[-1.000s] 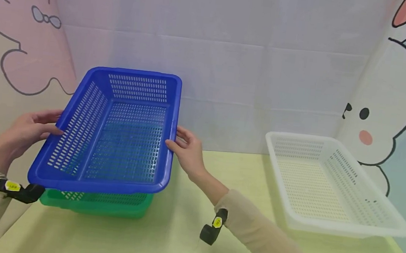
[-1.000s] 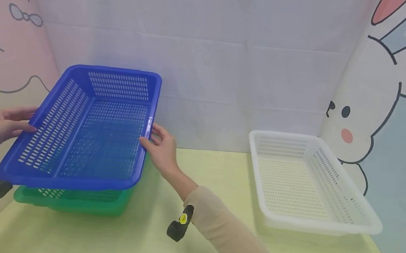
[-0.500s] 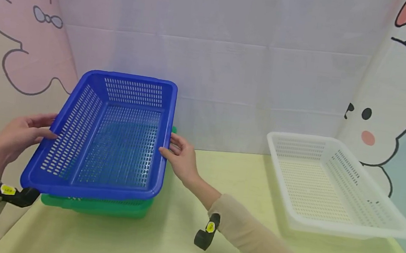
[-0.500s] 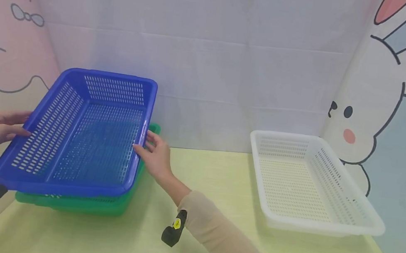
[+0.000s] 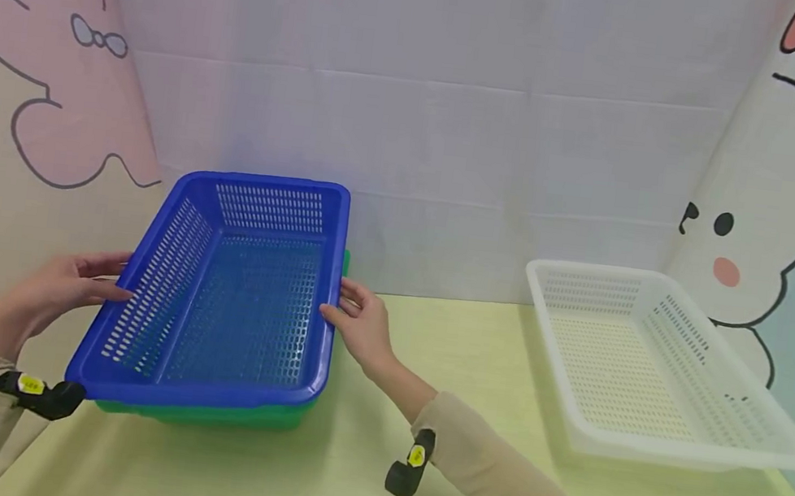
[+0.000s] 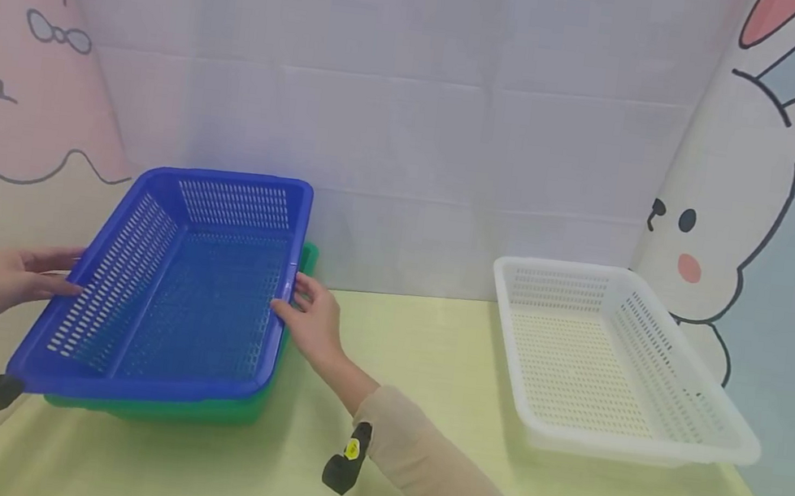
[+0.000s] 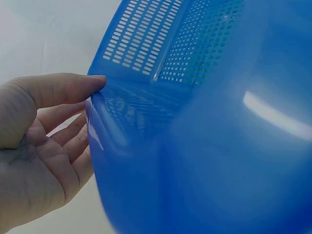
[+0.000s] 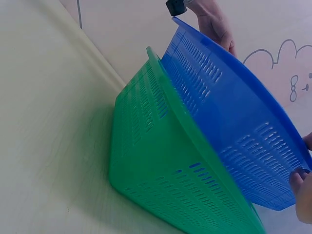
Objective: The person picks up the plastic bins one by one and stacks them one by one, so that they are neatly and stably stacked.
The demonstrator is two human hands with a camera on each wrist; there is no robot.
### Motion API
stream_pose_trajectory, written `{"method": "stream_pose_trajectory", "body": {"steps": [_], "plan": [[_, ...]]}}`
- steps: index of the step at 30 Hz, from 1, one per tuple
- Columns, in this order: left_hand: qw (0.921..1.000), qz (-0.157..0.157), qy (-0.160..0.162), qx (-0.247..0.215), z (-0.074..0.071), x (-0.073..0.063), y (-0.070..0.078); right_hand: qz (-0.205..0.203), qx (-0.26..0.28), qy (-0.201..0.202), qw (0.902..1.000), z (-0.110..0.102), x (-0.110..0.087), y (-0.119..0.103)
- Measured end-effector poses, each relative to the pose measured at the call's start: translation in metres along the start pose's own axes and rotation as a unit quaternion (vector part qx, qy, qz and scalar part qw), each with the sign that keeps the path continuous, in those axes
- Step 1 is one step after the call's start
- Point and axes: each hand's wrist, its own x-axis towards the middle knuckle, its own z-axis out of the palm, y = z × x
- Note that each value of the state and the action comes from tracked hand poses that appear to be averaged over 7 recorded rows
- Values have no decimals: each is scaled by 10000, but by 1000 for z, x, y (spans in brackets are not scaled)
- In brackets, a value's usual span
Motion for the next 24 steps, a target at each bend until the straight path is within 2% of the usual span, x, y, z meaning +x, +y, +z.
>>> {"method": "stream_pose_trajectory", "body": {"steps": [7, 11, 14, 17, 24], "plan": [[10000, 43, -2, 79, 12, 1, -4, -109, -76, -63, 9999, -8, -3, 2], [9999, 87, -4, 68, 17, 2, -6, -54, -236, -79, 9997, -9, -10, -11], [10000, 74, -11, 51, 21, 2, -9, 10, -346, -78, 9994, -10, -12, -13], [10000, 55, -26, 52, 25, 2, -10, 47, -338, -61, 9994, -12, -10, -10], [9999, 81, 1, 76, 33, 3, -12, 55, -164, 13, 9999, -16, 2, 20]]}}
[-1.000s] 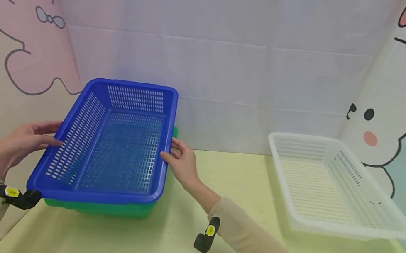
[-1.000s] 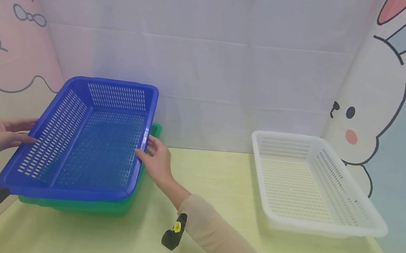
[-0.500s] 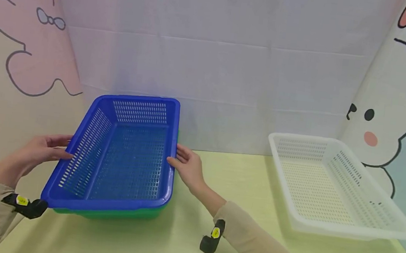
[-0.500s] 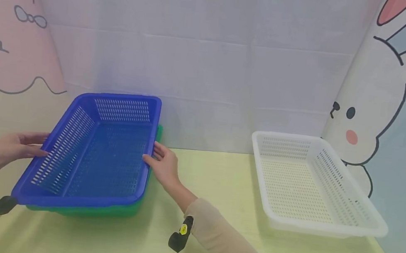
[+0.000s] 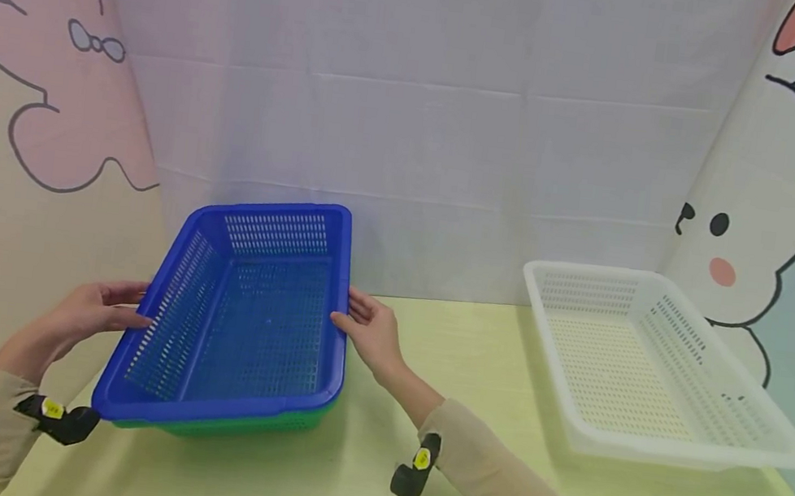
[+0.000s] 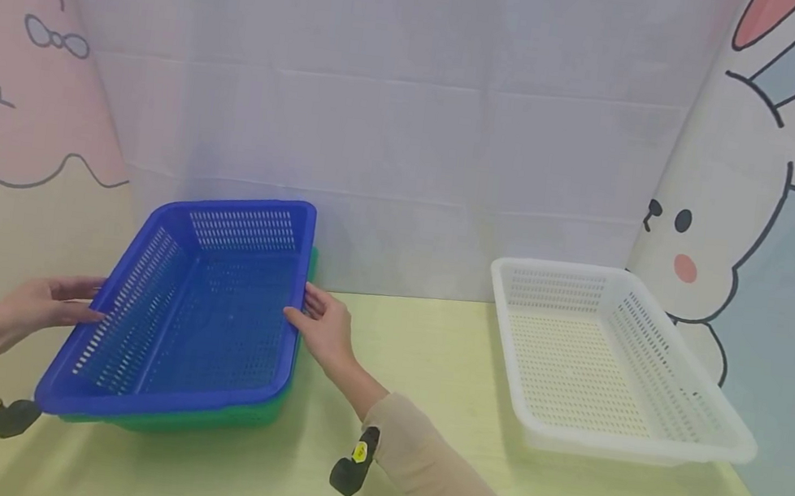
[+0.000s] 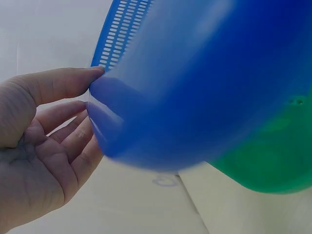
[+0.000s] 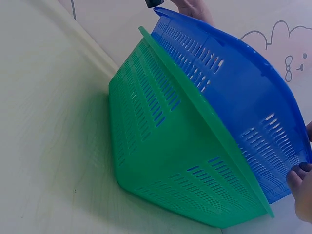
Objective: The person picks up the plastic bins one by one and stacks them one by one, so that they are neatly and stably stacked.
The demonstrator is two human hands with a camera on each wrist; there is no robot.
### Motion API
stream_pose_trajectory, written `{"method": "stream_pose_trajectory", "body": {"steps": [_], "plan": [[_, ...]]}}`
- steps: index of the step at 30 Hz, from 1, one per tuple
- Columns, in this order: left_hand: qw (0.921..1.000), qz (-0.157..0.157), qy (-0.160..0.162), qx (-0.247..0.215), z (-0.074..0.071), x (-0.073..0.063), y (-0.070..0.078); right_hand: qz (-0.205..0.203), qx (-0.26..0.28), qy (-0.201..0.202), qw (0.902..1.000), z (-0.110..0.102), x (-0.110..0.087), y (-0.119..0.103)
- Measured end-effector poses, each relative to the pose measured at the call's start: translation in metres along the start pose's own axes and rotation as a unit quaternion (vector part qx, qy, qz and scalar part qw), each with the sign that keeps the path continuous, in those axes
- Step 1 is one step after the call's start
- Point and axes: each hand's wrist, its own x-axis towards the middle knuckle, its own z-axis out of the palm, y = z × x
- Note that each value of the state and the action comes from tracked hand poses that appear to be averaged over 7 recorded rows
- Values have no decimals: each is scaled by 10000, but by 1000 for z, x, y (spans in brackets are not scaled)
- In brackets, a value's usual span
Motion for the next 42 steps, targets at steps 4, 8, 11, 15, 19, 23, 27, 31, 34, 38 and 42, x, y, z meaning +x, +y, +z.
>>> {"method": "stream_pose_trajectory", "body": {"steps": [4, 8, 11, 15, 19, 23, 27, 31, 34, 38, 42], "plan": [[10000, -7, 58, 2, 5, -1, -1, -19, -101, 64, 9999, 1, 2, 7], [9999, -73, 118, -32, 10, 1, -3, 3, -66, 98, 9999, 1, 2, 11], [9998, -128, 158, -30, 12, 4, -8, -19, 26, 112, 9999, 2, 2, 12], [9996, -85, 190, -172, 13, 12, -25, -10, 11, 134, 9999, 4, -6, 1], [9990, -82, 301, -317, 12, 24, -50, 86, -41, 138, 9999, 4, -11, -6], [9991, -98, 307, -283, 15, 25, -49, 102, -66, 163, 9998, 3, -7, 5], [9996, -150, 228, -115, 22, 15, -29, 180, -138, 184, 9996, 3, -1, 23], [9996, -211, 212, -2, 27, 10, -22, 227, -192, 246, 9993, 6, 2, 33], [9995, -227, 214, -2, 28, 9, -21, 233, -190, 280, 9992, 7, 1, 35], [9995, -175, 193, -166, 27, 16, -38, 168, -112, 265, 9994, 7, -2, 33], [9993, -232, 171, -224, 28, 20, -46, 102, -76, 204, 9997, 8, -9, 18]]}}
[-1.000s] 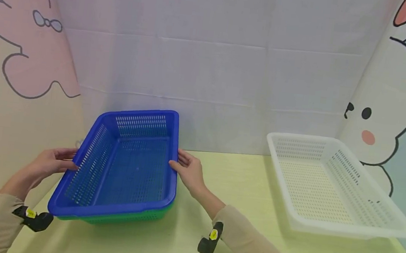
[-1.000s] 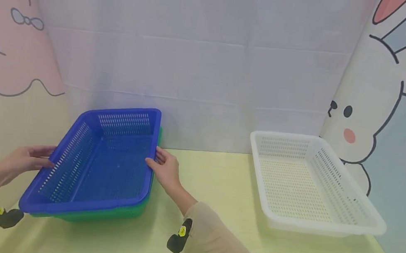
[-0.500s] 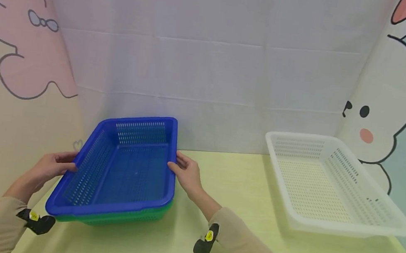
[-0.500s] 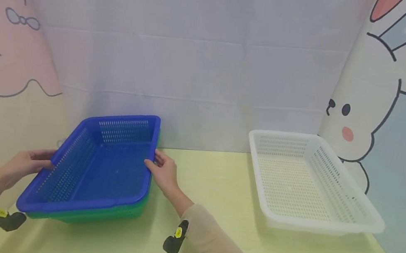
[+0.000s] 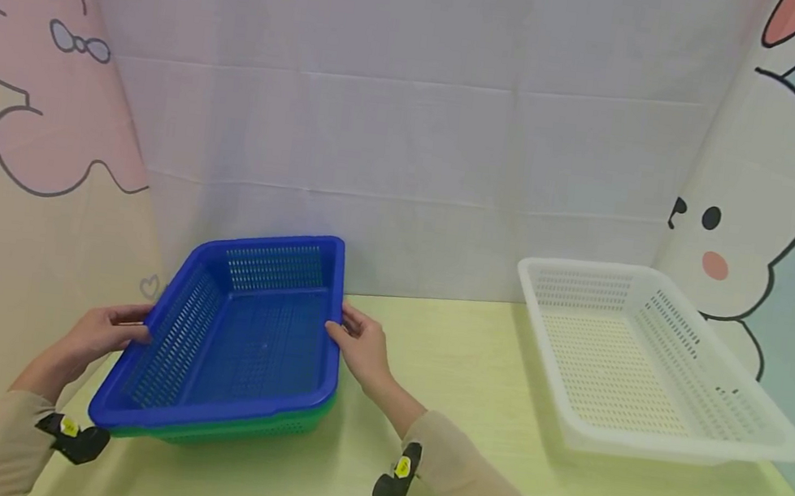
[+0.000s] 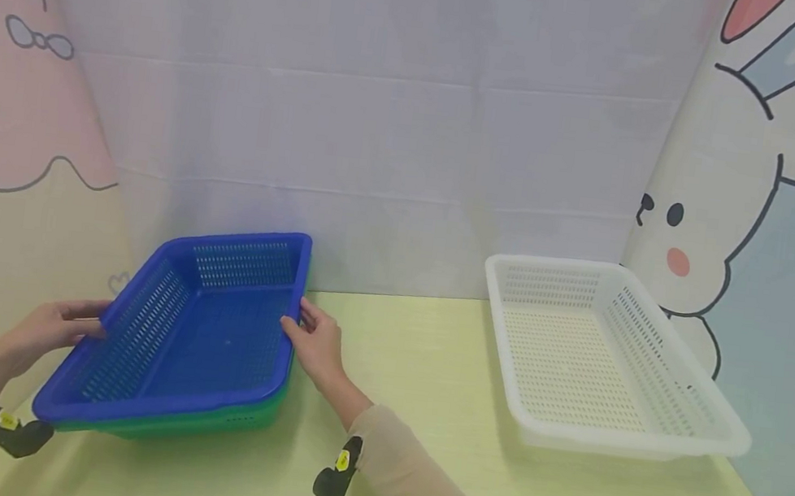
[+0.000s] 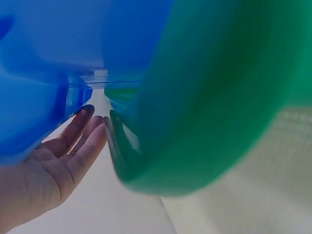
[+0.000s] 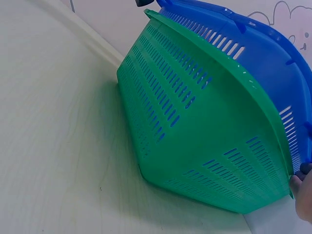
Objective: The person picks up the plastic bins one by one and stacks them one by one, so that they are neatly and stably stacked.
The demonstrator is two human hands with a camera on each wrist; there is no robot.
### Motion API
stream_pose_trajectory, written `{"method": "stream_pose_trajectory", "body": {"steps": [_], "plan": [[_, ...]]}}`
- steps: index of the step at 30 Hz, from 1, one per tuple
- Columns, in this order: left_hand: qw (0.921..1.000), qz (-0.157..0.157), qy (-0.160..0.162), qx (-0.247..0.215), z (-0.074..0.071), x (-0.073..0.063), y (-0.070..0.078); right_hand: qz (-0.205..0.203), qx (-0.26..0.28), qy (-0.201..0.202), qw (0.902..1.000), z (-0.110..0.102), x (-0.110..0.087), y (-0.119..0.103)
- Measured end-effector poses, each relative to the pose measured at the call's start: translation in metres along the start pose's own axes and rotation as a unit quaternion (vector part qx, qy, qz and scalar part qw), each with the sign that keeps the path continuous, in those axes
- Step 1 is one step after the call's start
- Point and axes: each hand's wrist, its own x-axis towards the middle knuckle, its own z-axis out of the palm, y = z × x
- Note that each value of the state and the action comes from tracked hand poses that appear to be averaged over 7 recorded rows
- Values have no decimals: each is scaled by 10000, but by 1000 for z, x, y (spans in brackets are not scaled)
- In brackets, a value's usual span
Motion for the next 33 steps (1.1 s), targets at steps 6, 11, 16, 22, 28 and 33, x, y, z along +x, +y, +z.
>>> {"method": "stream_pose_trajectory", "body": {"steps": [6, 11, 16, 22, 28, 33], "plan": [[9997, -189, 143, 113, 0, 11, -20, 66, 20, -20, 10000, 2, -6, -9], [10000, -20, -2, -28, -1, 11, -26, 91, 17, -31, 10000, 2, -7, -8], [9999, 83, -9, -86, -2, 15, -34, 9, 31, -51, 10000, 1, -7, -6], [9999, -71, 46, -103, 3, 7, -18, -56, 7, -90, 9999, 0, -6, -3], [9999, -157, 2, 16, 8, -4, 0, -62, -38, -147, 9999, 1, -7, -2], [9996, -251, 60, 104, 12, -6, 5, 21, -25, -134, 9999, 1, -7, 0]]}}
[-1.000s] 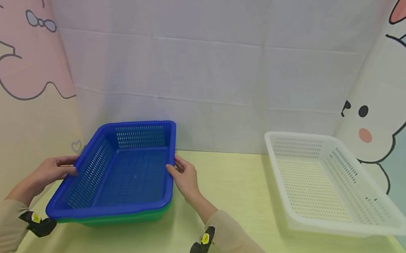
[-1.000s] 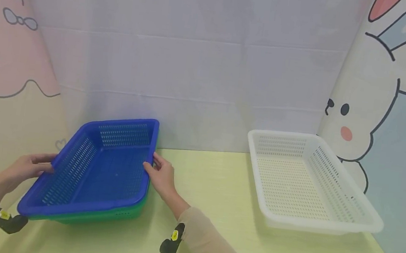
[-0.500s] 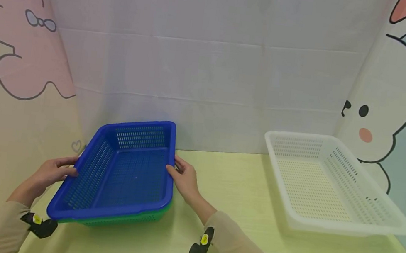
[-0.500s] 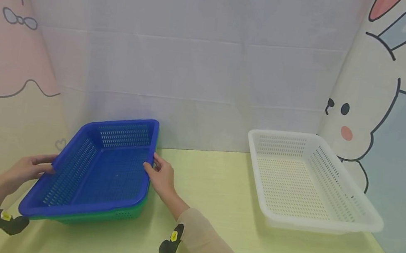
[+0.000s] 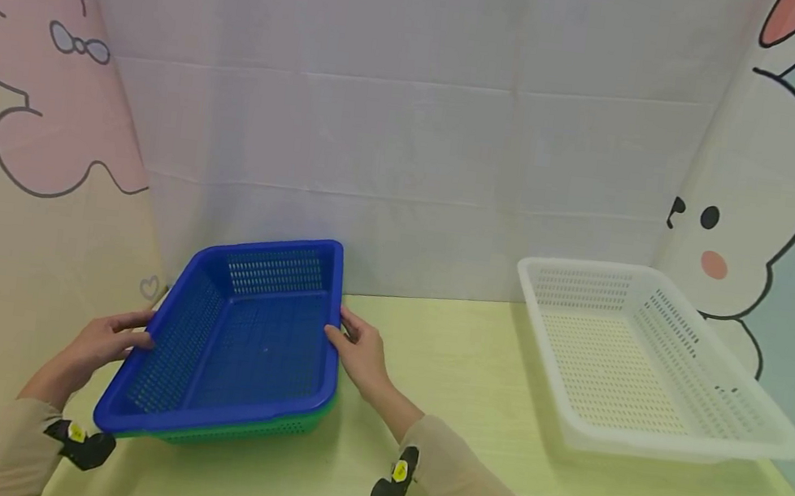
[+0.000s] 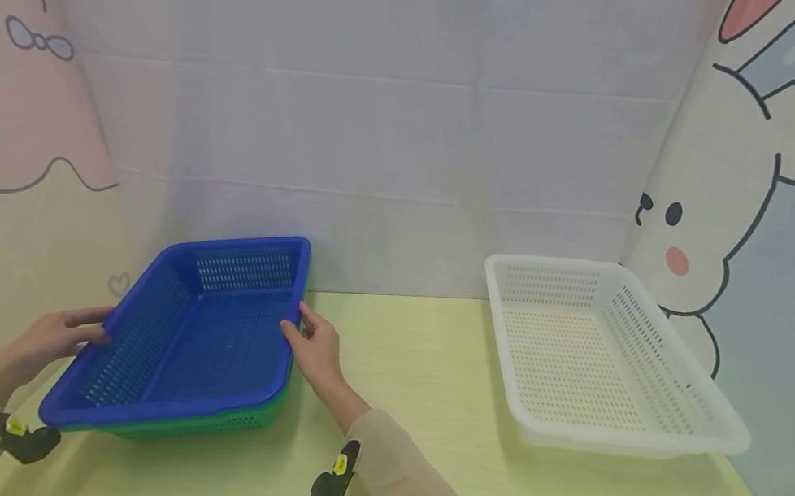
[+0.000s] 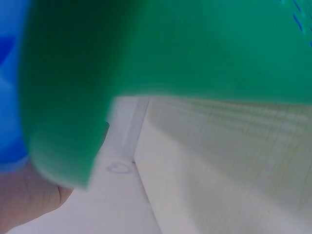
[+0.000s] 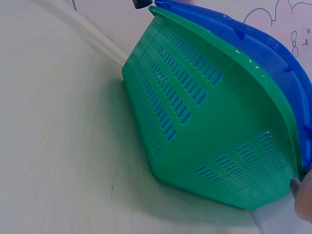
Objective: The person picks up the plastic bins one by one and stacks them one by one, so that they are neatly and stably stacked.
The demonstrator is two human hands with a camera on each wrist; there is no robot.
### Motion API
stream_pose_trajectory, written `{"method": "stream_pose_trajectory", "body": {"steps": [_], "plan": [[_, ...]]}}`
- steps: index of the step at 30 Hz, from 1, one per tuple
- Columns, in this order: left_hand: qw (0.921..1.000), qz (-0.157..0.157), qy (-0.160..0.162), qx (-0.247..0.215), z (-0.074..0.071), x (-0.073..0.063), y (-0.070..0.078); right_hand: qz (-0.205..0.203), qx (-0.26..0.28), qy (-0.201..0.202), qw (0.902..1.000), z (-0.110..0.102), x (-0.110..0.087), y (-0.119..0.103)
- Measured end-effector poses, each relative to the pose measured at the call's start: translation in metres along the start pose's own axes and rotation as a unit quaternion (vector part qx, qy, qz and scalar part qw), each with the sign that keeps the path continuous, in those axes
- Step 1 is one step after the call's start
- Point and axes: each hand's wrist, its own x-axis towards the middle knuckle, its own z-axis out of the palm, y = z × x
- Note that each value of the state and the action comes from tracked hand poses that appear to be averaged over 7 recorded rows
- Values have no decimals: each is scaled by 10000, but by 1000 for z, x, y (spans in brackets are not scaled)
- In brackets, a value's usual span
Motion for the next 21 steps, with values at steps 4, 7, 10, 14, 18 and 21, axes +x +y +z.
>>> {"method": "stream_pose_trajectory", "body": {"steps": [4, 7, 10, 14, 18, 21], "plan": [[9999, -4, 14, -112, -1, 5, -8, 83, 25, 6, 10000, 0, -1, 0], [9997, 72, -35, -227, -2, 7, -13, 59, 42, -25, 10000, 0, -3, -1], [9994, 186, 13, -287, -1, 6, -18, -38, 48, -11, 10000, 0, -3, -1], [9990, 243, 42, -361, 1, 1, -23, -187, -51, 97, 9998, 1, -3, 3], [9990, 25, 35, -443, 3, 0, -25, -186, -47, 155, 9997, 1, 3, 14], [9987, -91, 10, -502, 3, 4, -33, -59, -28, 176, 9998, 1, 8, 24]]}}
